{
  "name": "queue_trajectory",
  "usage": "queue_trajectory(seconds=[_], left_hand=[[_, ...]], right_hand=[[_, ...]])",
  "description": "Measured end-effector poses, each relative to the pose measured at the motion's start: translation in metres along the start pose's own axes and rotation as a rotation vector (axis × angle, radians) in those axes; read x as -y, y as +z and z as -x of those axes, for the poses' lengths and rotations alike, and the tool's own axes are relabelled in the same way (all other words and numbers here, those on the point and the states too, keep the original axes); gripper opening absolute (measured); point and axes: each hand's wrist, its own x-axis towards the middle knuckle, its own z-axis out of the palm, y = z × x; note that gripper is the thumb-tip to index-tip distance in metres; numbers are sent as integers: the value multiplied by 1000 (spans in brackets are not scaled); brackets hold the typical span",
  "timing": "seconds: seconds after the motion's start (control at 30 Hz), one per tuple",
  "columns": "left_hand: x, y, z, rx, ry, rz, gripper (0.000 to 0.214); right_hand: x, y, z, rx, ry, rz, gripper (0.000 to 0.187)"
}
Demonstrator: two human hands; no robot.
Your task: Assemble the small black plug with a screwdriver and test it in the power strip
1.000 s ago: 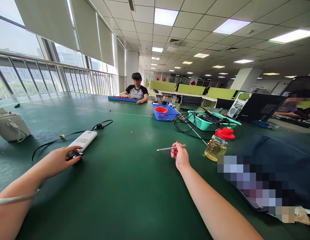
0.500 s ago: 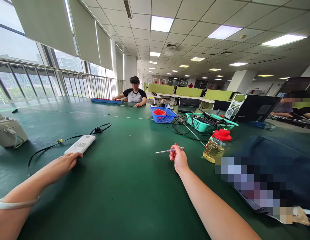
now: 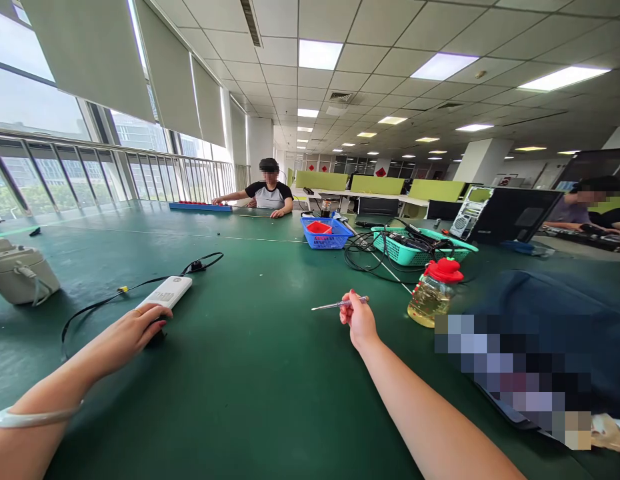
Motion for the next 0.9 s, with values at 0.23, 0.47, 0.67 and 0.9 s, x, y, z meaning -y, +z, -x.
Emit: queue_trajectory(seconds=[0.23,0.47,0.67,0.9], left_hand=[[5,6,1,82,17,-31,52],[-22,9,-1,21,-149,-242,54],[-18,11,-3,47,-72,-172,58],[-6,19,-7,47,1,-164,53]], right_hand=[[1,0,0,3,0,6,44],[1,0,1,8,-1,7,44],[1,0,1,8,-7,6,44],[1,0,1,11,-10,13,46]])
